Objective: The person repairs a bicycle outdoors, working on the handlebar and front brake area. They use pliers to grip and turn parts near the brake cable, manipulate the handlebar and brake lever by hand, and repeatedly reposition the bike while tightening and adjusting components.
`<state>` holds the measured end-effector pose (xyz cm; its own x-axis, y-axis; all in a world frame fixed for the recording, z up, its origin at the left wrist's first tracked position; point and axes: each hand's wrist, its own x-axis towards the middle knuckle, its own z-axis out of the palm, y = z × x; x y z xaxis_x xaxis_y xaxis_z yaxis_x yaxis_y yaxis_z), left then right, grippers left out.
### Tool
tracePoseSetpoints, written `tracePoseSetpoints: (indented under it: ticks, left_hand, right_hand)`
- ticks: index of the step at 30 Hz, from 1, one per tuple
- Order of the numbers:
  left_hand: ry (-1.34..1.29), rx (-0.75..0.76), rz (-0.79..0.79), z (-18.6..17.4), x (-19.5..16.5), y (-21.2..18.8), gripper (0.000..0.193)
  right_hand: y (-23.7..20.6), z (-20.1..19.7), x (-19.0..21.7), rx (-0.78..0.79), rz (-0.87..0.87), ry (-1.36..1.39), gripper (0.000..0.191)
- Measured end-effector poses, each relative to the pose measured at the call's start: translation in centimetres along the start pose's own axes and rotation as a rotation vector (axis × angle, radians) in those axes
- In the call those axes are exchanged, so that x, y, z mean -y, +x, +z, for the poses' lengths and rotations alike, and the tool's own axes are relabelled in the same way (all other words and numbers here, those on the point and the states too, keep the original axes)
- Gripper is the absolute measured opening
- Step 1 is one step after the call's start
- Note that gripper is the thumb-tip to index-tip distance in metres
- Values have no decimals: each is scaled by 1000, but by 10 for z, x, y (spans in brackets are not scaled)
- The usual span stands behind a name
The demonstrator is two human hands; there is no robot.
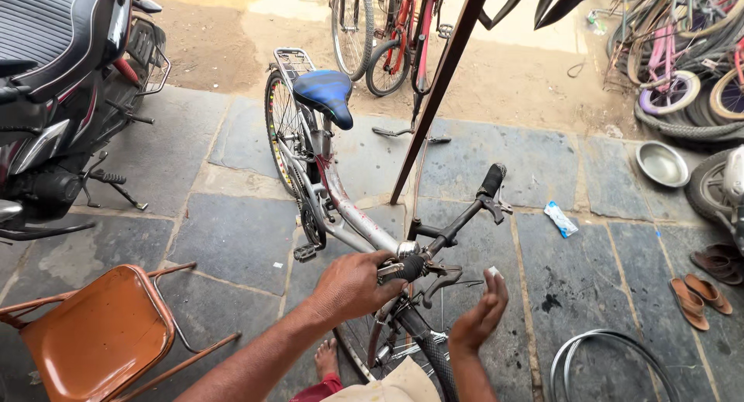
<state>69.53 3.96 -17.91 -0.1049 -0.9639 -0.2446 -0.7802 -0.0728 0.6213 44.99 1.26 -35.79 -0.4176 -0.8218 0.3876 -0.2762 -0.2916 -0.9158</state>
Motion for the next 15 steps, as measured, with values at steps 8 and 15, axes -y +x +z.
tracePoseSetpoints:
  ticks: [8, 15]
  left_hand:
    - [-72, 73, -74, 25, 48, -14, 58]
    - [-102, 41, -28, 32, 99, 6, 61]
  right_hand:
    - [14, 33, 19, 207, -59, 268, 76]
    - [101, 53, 47, 448, -315, -190, 67]
